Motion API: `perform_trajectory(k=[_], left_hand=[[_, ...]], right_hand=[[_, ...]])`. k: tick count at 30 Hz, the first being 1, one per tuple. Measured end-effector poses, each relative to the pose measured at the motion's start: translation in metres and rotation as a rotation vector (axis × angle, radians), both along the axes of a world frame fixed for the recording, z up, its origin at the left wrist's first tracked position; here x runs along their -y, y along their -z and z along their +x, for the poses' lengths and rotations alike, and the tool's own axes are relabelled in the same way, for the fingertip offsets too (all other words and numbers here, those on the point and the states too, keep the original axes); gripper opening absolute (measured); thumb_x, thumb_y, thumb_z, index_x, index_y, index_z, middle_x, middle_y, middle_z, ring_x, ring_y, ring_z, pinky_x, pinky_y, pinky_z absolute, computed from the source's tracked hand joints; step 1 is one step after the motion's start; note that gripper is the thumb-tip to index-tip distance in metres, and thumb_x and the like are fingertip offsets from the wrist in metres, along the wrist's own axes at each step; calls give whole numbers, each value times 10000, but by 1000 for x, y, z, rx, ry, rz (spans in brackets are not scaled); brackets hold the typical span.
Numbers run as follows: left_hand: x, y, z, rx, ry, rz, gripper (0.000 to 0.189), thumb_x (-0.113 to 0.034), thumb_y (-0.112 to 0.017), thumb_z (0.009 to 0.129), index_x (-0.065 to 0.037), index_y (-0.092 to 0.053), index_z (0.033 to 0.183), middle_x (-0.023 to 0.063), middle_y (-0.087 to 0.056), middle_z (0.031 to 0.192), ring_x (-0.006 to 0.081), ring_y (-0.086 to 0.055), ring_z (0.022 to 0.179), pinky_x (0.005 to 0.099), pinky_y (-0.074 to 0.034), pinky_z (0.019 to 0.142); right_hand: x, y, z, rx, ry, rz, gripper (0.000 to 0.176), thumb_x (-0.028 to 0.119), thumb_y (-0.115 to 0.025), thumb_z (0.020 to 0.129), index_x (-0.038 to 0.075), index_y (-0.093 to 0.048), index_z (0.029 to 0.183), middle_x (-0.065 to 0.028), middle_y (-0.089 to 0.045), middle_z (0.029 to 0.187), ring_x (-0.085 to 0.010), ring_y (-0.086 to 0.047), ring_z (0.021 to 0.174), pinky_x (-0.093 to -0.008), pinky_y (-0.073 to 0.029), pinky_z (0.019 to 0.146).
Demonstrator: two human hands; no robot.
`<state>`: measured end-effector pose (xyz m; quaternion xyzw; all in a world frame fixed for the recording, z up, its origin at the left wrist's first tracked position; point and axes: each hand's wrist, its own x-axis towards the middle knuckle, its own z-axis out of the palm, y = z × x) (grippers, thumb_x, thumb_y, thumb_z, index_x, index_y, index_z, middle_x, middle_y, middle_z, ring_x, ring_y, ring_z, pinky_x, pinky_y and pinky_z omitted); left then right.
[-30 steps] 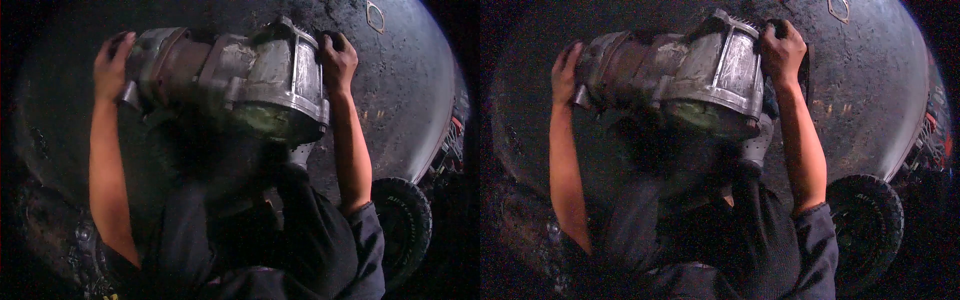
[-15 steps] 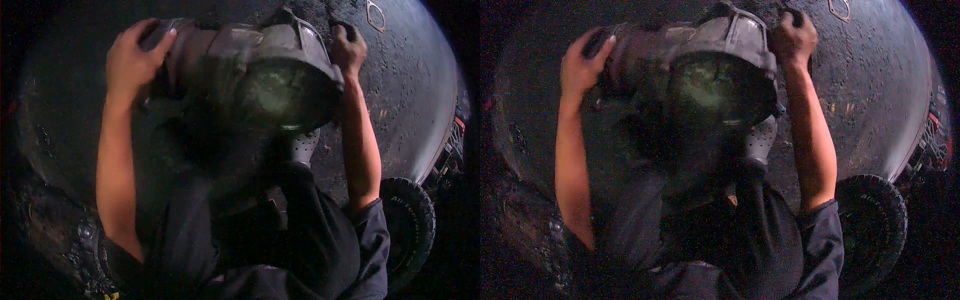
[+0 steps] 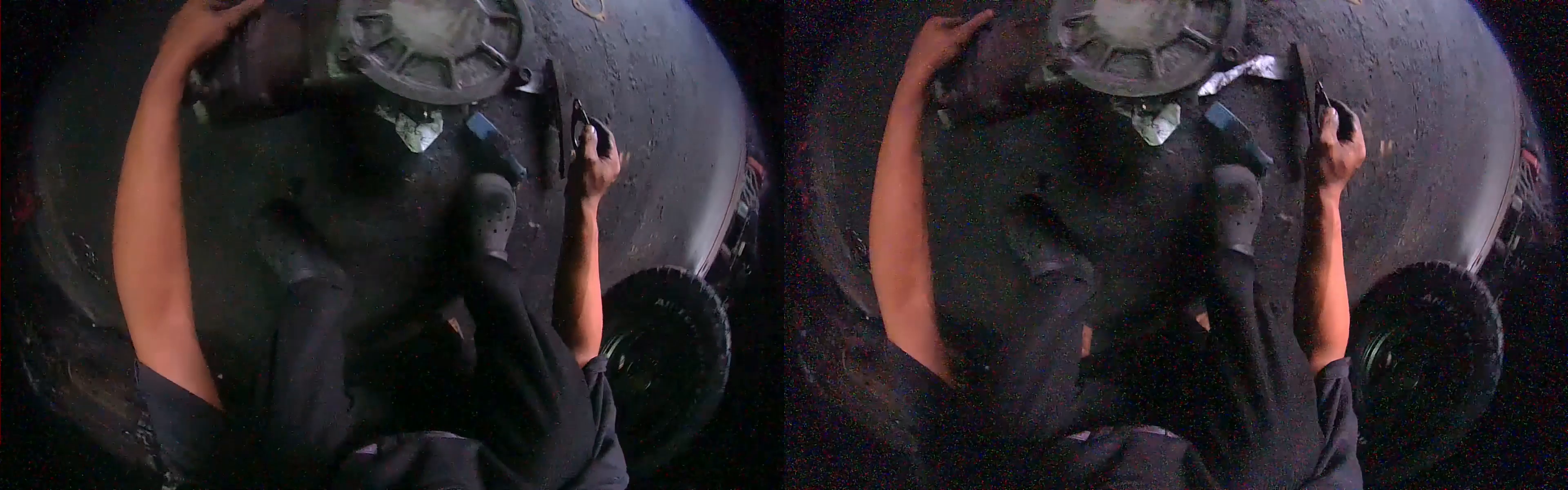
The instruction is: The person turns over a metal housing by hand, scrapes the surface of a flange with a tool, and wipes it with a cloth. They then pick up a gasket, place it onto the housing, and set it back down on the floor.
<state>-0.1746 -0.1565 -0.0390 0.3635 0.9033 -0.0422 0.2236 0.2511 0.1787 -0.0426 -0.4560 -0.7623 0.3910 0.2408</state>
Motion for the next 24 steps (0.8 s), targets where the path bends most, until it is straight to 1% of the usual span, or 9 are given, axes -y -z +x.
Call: perform_trajectory(k=[1,3,9,10,16,19,21,22,24], left_hand=[[-5,-4,4,5,19,-3,559,-557,-614,759,-128,-631,1116,130,-649,1023,264,-631,924,360,-463,849],[-17,-15,18,78,-382,-9,642,-617,-615,717,-121,-623,1126,131,-644,1042,269,-625,945,363,-459,869],[-19,1,16,-157,-327,123,780,-678,-616,665,-66,-600,1148,181,-618,1084,289,-590,1033,373,-434,913],[-16,-2,17,-167,-328,124,780,-678,-616,665,-66,-600,1148,181,-618,1084,289,-590,1033,373,-434,913],[-25,-5,18,-34,-317,150,789,-655,-629,671,-41,-583,1164,183,-606,1110,292,-582,1040,380,-430,921],[-21,4,12,-4,-348,216,744,-607,-623,702,18,-601,1105,205,-620,1058,305,-600,1000,357,-443,886],[-3,27,-10,-76,-201,174,758,-629,-617,695,8,-606,1106,206,-617,1068,301,-592,1021,361,-435,896],[-4,26,-6,-69,-203,170,758,-629,-617,695,8,-606,1106,206,-617,1068,301,-592,1021,361,-435,896],[-8,15,4,-160,-182,177,769,-641,-614,688,4,-607,1107,205,-613,1080,299,-585,1036,359,-427,905]], right_hand=[[-4,3,9,95,-26,98,209,174,-565,863,-5,-630,948,-53,-645,841,-130,-572,748,-259,-448,720],[-2,8,15,61,-6,45,212,178,-569,861,-4,-630,952,-57,-647,846,-131,-577,754,-257,-449,727],[2,39,29,-46,-59,18,220,186,-584,853,4,-631,968,-63,-650,846,-136,-586,771,-263,-456,730],[11,31,25,13,-78,41,214,174,-592,850,2,-631,971,-62,-648,839,-132,-582,767,-262,-456,721],[29,32,10,-15,-148,-104,171,126,-577,858,-9,-633,946,-71,-645,823,-120,-570,762,-255,-456,712],[26,42,8,-35,-134,-190,172,122,-585,851,-15,-632,943,-72,-646,828,-119,-572,765,-255,-457,705],[32,41,3,-33,-99,-284,173,118,-591,846,-20,-632,942,-72,-645,829,-116,-572,759,-253,-457,695],[34,41,1,-38,-68,-378,175,113,-596,840,-26,-631,942,-71,-644,830,-112,-572,753,-252,-458,684],[36,53,1,-68,-91,-374,176,109,-606,833,-35,-630,931,-60,-641,812,-106,-567,718,-249,-457,653]])
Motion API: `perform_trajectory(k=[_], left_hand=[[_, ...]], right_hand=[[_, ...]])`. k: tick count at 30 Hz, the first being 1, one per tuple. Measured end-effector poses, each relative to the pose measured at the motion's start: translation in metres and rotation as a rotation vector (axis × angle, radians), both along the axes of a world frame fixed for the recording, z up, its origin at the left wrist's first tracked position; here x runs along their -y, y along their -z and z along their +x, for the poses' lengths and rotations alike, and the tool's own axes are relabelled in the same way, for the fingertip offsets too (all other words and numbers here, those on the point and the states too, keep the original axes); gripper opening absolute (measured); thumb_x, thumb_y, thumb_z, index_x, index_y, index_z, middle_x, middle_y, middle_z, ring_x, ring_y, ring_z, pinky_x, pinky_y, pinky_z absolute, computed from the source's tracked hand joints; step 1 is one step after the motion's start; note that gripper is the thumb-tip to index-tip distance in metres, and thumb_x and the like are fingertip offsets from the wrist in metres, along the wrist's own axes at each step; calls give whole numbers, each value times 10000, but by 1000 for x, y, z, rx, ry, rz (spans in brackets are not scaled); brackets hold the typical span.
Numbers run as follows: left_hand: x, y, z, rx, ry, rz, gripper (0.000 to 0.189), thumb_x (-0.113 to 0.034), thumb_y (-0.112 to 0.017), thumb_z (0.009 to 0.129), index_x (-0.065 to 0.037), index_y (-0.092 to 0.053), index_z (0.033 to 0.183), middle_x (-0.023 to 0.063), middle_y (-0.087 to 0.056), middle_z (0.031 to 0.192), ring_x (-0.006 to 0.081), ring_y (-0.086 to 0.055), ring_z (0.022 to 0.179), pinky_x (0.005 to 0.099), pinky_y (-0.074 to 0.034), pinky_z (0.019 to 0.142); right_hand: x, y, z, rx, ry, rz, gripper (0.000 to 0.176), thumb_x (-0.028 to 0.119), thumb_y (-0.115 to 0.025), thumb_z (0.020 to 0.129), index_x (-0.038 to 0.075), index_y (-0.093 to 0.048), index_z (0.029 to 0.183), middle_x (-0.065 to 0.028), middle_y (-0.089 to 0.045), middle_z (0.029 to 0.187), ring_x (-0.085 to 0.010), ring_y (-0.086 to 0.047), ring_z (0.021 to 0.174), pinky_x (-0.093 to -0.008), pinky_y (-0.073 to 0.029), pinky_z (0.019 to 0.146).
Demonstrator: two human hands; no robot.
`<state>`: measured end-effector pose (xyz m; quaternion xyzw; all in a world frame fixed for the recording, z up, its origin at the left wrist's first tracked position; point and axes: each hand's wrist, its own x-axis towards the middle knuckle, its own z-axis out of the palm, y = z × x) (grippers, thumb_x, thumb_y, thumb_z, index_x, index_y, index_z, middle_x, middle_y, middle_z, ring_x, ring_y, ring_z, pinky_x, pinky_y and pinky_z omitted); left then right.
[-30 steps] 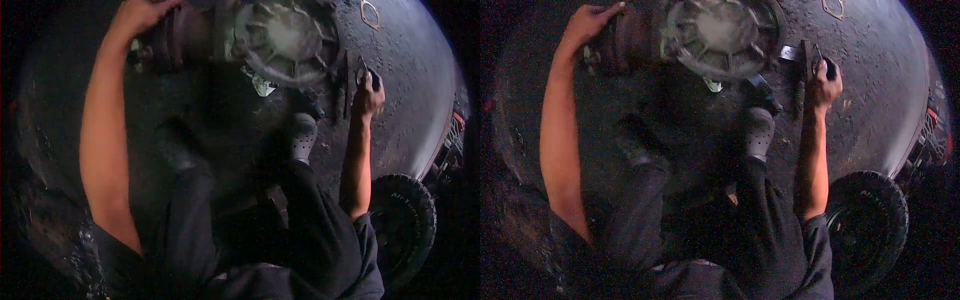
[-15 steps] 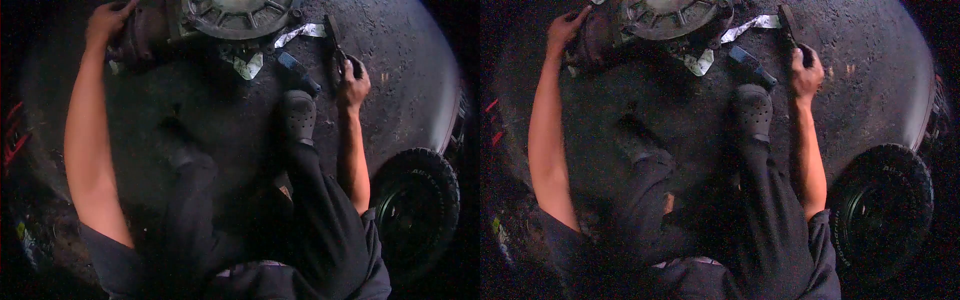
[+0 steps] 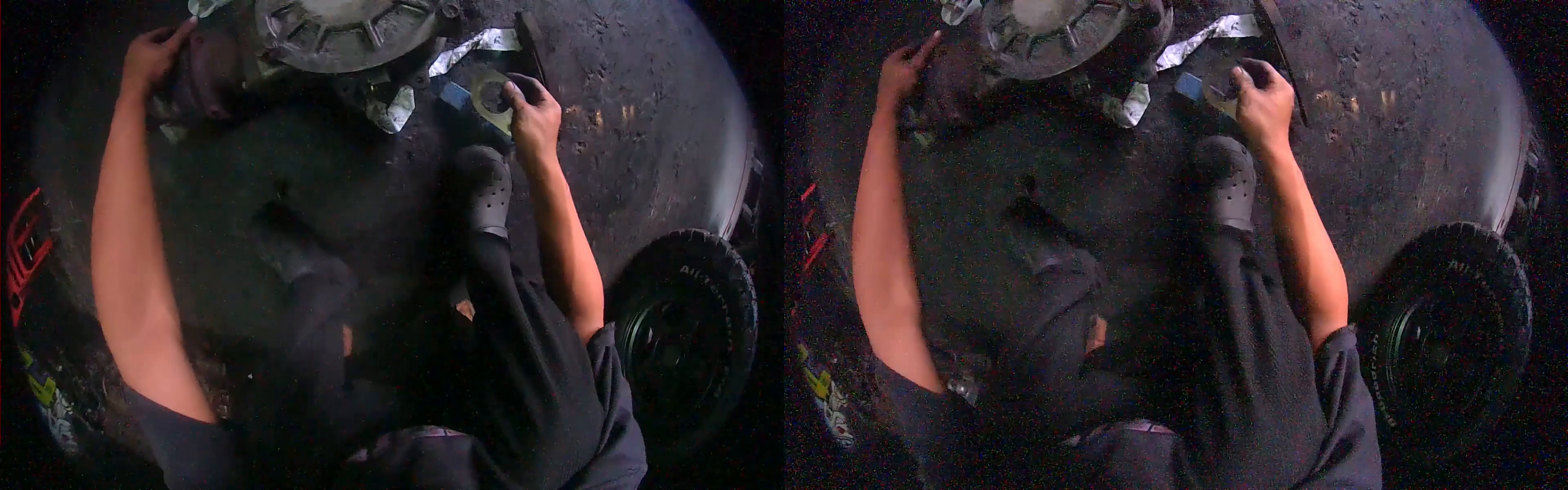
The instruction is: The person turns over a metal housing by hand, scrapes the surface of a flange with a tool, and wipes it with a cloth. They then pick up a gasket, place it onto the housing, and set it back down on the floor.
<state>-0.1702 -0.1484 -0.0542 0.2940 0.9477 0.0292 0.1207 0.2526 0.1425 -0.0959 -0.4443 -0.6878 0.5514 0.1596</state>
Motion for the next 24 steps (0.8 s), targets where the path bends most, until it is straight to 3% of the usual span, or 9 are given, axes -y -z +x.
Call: perform_trajectory(k=[4,6,10,12,16,18,22,24], left_hand=[[-3,-6,3,70,2,44,775,-650,-612,681,1,-612,1100,204,-611,1084,305,-578,1047,359,-423,908],[-8,-12,9,-44,-160,-65,764,-646,-612,683,5,-620,1083,207,-616,1067,305,-580,1041,356,-425,904],[-1,-3,-9,-19,-177,-148,723,-634,-617,691,-8,-641,1053,192,-621,1070,294,-592,1013,354,-423,899],[2,-3,-3,-97,-99,5,716,-631,-625,686,-11,-645,1042,188,-627,1056,303,-595,999,365,-430,889],[-6,-18,12,-154,34,-51,708,-637,-593,706,-12,-646,1036,199,-625,1043,325,-582,1016,392,-427,892],[-41,-43,52,-268,-266,-327,702,-647,-541,731,-17,-653,1019,211,-609,1067,354,-555,1048,417,-418,898],[-39,-36,38,-316,-317,-508,676,-651,-504,744,-47,-664,1002,210,-608,1065,376,-540,1056,405,-424,890],[-35,-34,32,-196,-396,-467,717,-677,-487,736,-48,-646,1043,207,-597,1098,384,-518,1093,491,-370,930]], right_hand=[[7,6,-8,18,-38,7,170,121,-608,839,-35,-629,904,-36,-621,782,-101,-544,707,-242,-439,665],[8,12,-15,-76,29,4,177,147,-610,810,-26,-626,844,-77,-637,719,-126,-558,653,-289,-454,622],[10,5,-27,-29,64,73,184,157,-594,795,-20,-620,837,-164,-637,753,-210,-609,669,-331,-468,650],[11,13,-31,-58,98,98,187,163,-596,786,-15,-621,837,-174,-641,771,-252,-632,705,-350,-474,663],[13,23,-39,-135,178,-106,211,167,-630,755,-17,-632,859,-196,-647,800,-287,-648,756,-354,-487,694],[14,11,-44,-138,208,-229,207,166,-640,748,-15,-636,849,-202,-645,794,-292,-649,762,-362,-485,693],[22,5,-49,-187,214,-271,168,148,-614,760,-9,-630,816,-205,-637,776,-325,-636,756,-384,-478,689],[27,0,-49,-169,215,-231,163,145,-606,765,-9,-623,820,-203,-634,780,-321,-635,763,-383,-477,690]])
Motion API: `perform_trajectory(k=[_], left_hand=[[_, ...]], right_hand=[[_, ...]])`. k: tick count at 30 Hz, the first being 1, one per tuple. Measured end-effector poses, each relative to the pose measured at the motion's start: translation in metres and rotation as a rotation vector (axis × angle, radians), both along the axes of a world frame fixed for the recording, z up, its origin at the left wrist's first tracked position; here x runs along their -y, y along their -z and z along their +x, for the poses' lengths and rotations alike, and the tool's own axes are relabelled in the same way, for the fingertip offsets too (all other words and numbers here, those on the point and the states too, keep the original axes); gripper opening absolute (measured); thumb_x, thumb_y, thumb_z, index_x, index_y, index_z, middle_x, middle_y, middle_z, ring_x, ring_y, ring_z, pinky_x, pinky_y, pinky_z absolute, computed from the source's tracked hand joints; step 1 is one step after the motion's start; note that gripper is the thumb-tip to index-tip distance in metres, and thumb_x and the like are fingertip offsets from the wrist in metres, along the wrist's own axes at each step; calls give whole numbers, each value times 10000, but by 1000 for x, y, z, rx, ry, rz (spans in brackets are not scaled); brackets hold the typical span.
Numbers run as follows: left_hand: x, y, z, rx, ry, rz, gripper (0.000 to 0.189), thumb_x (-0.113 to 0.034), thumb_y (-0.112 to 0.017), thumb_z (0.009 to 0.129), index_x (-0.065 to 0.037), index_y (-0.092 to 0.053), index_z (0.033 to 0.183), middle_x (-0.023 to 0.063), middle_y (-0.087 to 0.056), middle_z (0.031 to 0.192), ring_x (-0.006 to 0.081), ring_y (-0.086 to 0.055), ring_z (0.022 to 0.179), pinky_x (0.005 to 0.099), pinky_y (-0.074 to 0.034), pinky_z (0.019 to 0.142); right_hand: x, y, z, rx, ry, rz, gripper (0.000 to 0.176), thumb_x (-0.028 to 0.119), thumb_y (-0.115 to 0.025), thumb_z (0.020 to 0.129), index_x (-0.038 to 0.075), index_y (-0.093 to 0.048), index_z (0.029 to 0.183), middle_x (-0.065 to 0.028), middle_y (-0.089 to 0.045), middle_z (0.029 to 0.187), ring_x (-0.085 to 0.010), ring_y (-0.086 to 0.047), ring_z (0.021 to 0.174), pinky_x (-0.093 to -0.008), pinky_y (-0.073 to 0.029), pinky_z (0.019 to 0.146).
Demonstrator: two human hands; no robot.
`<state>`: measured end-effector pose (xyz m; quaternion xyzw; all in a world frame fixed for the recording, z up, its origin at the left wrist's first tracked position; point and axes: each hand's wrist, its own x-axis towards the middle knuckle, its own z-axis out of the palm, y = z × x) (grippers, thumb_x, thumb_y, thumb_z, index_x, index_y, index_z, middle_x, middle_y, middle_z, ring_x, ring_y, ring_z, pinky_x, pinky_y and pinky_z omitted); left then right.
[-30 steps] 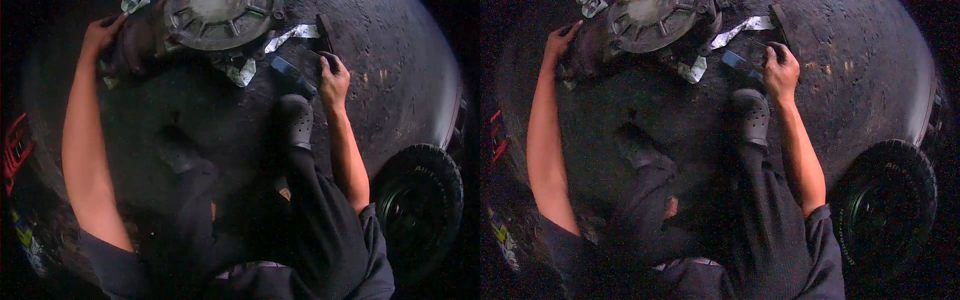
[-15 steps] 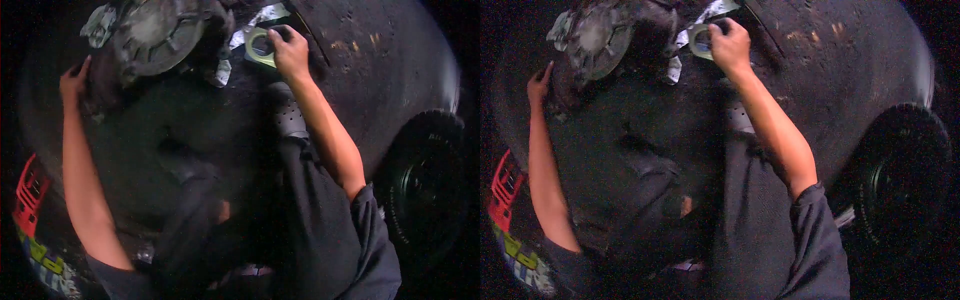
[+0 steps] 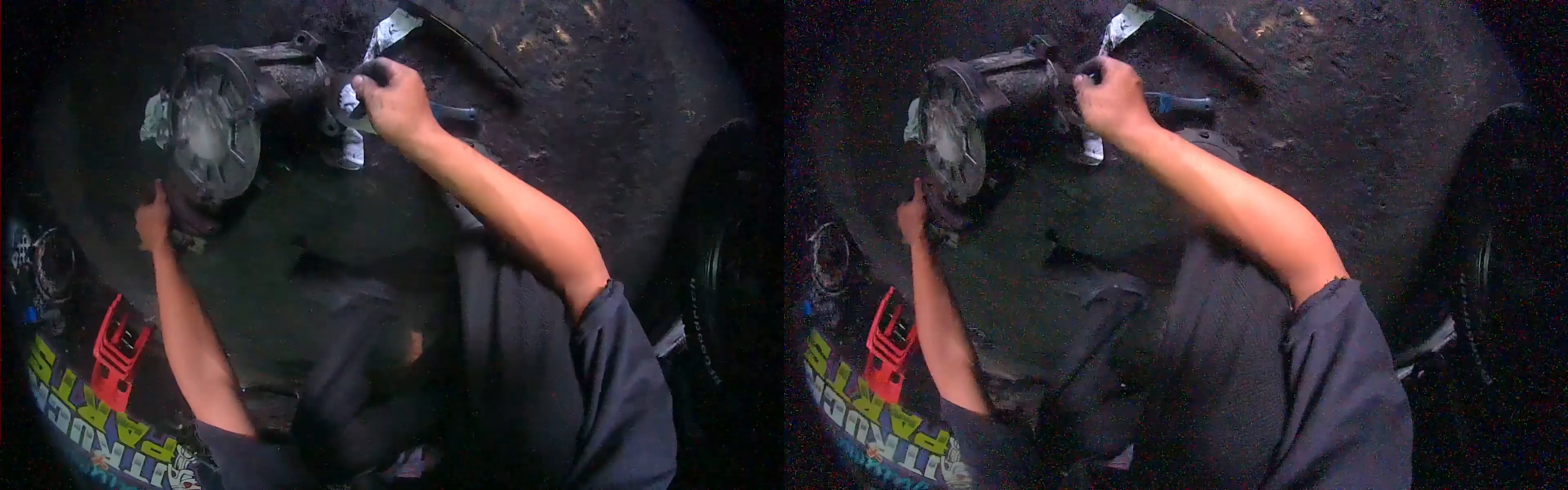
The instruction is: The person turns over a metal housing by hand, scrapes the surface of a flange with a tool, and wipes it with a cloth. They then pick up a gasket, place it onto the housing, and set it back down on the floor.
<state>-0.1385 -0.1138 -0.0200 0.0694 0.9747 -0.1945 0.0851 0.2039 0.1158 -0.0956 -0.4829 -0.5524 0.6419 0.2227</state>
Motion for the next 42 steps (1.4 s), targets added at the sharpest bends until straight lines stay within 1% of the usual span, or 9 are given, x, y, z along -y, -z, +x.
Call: perform_trajectory(k=[4,5,11,15,27,29,33,35,42], left_hand=[[12,3,-5,26,21,-9,818,-719,-422,742,-100,-484,1273,163,-479,1296,392,-419,1207,683,-152,953],[1,-6,14,-88,221,80,851,-666,-484,764,66,-491,1198,246,-531,1191,427,-494,1099,449,-377,933],[-59,-41,74,97,341,823,782,-539,-539,813,32,-364,1318,237,-444,1300,360,-377,1248,438,-231,1046],[-124,-49,141,52,491,790,738,-427,-561,844,92,-323,1312,270,-432,1291,354,-381,1242,330,-267,1032],[-149,-29,216,-23,688,797,758,-406,-547,842,133,-275,1301,316,-312,1341,409,-291,1269,430,-182,1069],[-146,-20,224,-41,652,788,825,-492,-495,848,116,-221,1333,328,-241,1370,437,-230,1286,462,-136,1075],[-148,-12,242,-91,774,711,858,-549,-479,831,79,-218,1355,328,-252,1362,449,-224,1284,544,-142,1044],[-149,-12,244,-118,744,680,863,-556,-486,822,67,-225,1358,318,-255,1366,445,-225,1285,564,-150,1032],[-143,-3,241,-121,699,577,818,-554,-505,802,31,-318,1342,253,-270,1404,422,-216,1306,627,-150,1002]], right_hand=[[9,9,-7,-73,43,-99,149,132,-598,783,-12,-612,822,-196,-629,763,-304,-625,724,-378,-464,663],[9,9,-8,-75,60,-73,146,130,-600,791,-14,-610,816,-197,-622,744,-294,-618,700,-378,-457,648],[18,7,-12,-66,82,-117,148,130,-609,789,-16,-612,812,-211,-611,735,-316,-614,693,-377,-455,645],[19,14,-7,-65,83,-6,154,123,-599,828,-30,-609,829,-91,-611,674,-116,-526,615,-294,-433,582],[-7,33,3,-45,166,-63,183,160,-613,793,-20,-622,822,-209,-620,740,-275,-625,679,-368,-462,630],[-8,31,3,-96,157,-39,188,137,-595,836,-45,-602,788,-84,-603,653,-101,-506,598,-280,-426,567],[-8,25,8,-52,105,-17,190,142,-603,828,-44,-604,787,-83,-596,634,-102,-505,591,-287,-422,557],[-7,23,9,23,64,-66,199,204,-622,787,6,-632,792,-195,-616,705,-311,-623,671,-383,-461,631],[-7,19,3,75,9,43,204,223,-613,785,19,-623,784,-201,-613,744,-379,-600,740,-414,-456,644]])
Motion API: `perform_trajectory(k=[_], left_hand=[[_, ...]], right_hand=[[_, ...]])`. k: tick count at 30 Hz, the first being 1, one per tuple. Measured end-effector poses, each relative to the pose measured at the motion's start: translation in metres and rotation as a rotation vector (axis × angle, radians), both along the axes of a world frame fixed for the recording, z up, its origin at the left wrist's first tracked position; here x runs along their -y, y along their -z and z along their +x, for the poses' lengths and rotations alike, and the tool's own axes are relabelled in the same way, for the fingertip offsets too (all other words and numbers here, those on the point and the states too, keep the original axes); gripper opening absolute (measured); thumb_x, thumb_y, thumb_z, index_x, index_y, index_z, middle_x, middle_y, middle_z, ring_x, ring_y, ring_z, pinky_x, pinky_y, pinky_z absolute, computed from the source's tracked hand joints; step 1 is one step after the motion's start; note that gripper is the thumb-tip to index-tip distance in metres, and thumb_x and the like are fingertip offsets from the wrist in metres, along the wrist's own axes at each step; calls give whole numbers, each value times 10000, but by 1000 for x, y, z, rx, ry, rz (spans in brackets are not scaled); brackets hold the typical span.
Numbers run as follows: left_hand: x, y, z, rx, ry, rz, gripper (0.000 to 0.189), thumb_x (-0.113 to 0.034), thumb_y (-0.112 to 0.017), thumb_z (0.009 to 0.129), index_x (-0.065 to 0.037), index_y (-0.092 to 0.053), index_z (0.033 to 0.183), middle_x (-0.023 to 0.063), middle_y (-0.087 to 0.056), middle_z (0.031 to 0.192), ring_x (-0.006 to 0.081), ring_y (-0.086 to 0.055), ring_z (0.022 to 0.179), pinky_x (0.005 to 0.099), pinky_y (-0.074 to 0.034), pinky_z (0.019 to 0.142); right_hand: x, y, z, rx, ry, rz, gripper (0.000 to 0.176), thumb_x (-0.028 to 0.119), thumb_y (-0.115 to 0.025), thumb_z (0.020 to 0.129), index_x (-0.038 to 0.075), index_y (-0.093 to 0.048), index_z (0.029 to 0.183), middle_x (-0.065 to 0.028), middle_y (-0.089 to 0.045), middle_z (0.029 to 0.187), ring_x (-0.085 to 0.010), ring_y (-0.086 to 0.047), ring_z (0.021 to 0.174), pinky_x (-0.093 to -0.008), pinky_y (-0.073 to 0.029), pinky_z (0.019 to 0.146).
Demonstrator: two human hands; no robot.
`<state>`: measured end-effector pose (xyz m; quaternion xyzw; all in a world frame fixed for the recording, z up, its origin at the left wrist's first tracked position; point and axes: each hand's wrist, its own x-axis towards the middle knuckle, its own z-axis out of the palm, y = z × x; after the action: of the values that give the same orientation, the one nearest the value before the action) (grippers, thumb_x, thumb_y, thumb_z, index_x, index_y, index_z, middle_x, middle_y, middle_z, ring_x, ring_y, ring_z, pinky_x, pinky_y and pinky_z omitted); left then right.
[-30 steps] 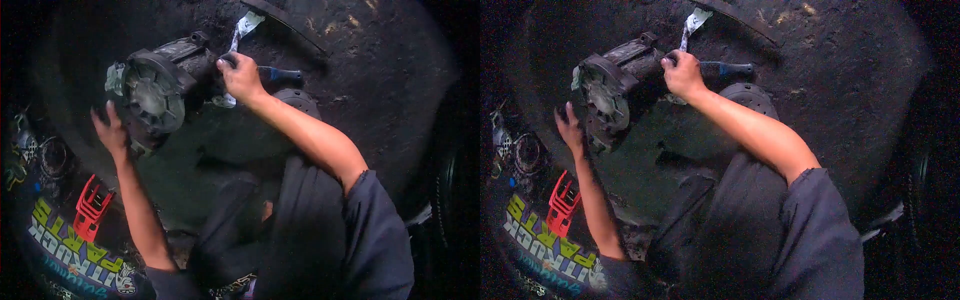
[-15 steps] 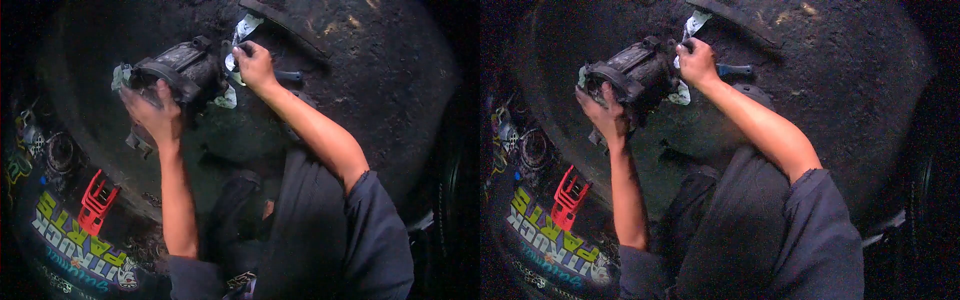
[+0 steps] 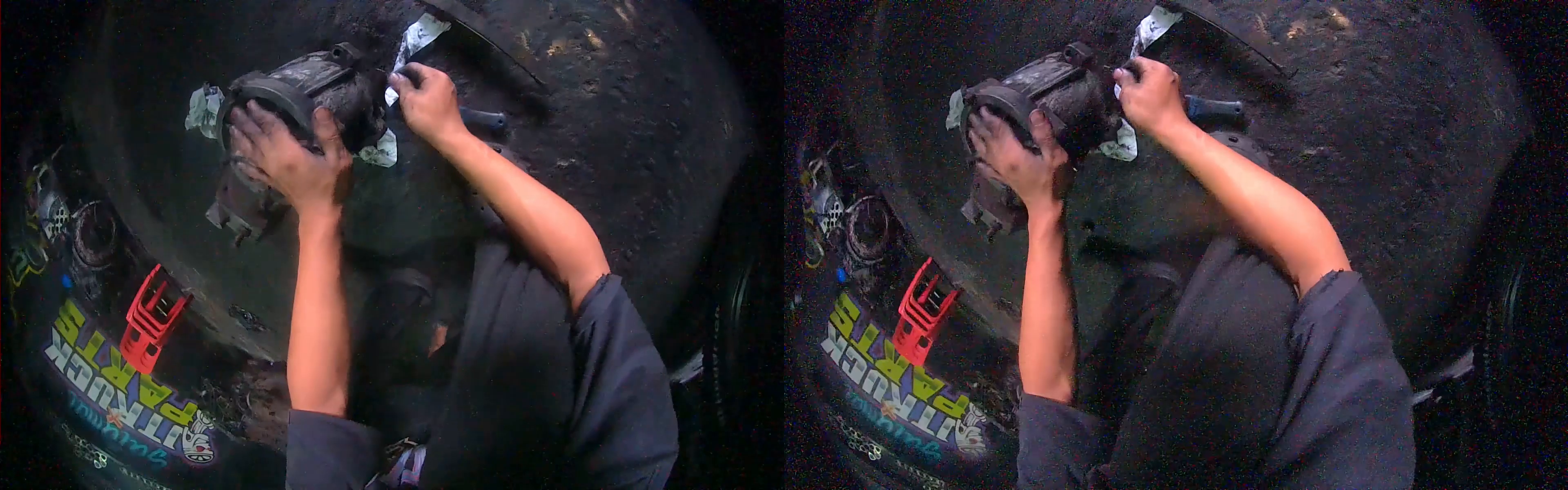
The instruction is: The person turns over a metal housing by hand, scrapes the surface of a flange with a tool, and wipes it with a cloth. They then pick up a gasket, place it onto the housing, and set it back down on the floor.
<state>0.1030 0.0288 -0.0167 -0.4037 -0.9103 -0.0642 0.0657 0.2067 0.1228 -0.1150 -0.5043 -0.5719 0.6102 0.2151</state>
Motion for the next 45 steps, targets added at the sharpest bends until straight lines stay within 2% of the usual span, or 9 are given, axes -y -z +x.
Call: perform_trajectory(k=[12,13,14,17,25,28,30,32,45], left_hand=[[-16,-7,-20,101,-4,24,699,-500,-408,863,51,-397,1293,237,-349,1374,386,-292,1293,674,-87,983],[-19,-10,-21,109,-8,38,655,-475,-371,886,42,-414,1286,231,-363,1368,383,-312,1284,670,-99,981],[-21,-12,-23,111,-9,37,655,-475,-371,886,42,-414,1286,231,-363,1368,383,-312,1284,670,-99,981],[-22,-12,-34,204,9,123,576,-416,-343,909,17,-449,1274,211,-389,1358,371,-334,1275,652,-127,987],[-18,-2,-40,229,72,221,549,-375,-357,900,27,-463,1260,220,-401,1346,369,-355,1261,627,-155,997],[-21,-6,-37,207,49,175,550,-369,-359,896,30,-456,1263,218,-403,1345,365,-353,1263,628,-154,997],[-22,-8,-35,192,22,135,553,-368,-360,893,30,-452,1265,217,-401,1347,361,-349,1267,628,-149,998],[-23,-9,-34,200,8,121,579,-382,-360,873,26,-440,1276,216,-390,1356,364,-334,1275,633,-137,998],[-14,-7,-34,269,35,195,609,-364,-356,816,18,-441,1283,229,-372,1364,399,-311,1276,628,-137,998]], right_hand=[[-52,27,-46,360,-522,100,304,287,-565,756,50,-670,915,-221,-626,946,-386,-593,934,-452,-476,809],[-66,17,-42,370,-981,606,254,273,-557,791,77,-675,900,-169,-634,922,-353,-610,873,-418,-485,750],[-70,82,-58,332,-939,661,211,226,-565,821,50,-671,870,-152,-658,855,-287,-641,755,-402,-483,652],[-87,18,-59,321,-1298,795,147,210,-656,584,87,-671,663,-128,-642,687,-297,-644,692,-374,-508,598],[-84,53,-68,257,-1263,845,169,212,-645,614,73,-676,705,-157,-636,709,-298,-639,700,-379,-496,590],[-82,33,-60,137,-1280,630,135,180,-636,645,54,-662,682,-165,-629,694,-322,-620,642,-393,-483,570],[-67,26,-64,108,-355,-731,114,81,-605,674,25,-637,769,-177,-611,721,-343,-591,635,-397,-466,590],[-61,5,-56,145,-405,-492,215,213,-593,858,13,-629,787,-61,-596,714,-137,-508,577,-334,-376,501],[-48,-25,-52,-79,-249,-854,152,153,-657,792,6,-651,831,-88,-627,766,-184,-566,651,-344,-421,615]])
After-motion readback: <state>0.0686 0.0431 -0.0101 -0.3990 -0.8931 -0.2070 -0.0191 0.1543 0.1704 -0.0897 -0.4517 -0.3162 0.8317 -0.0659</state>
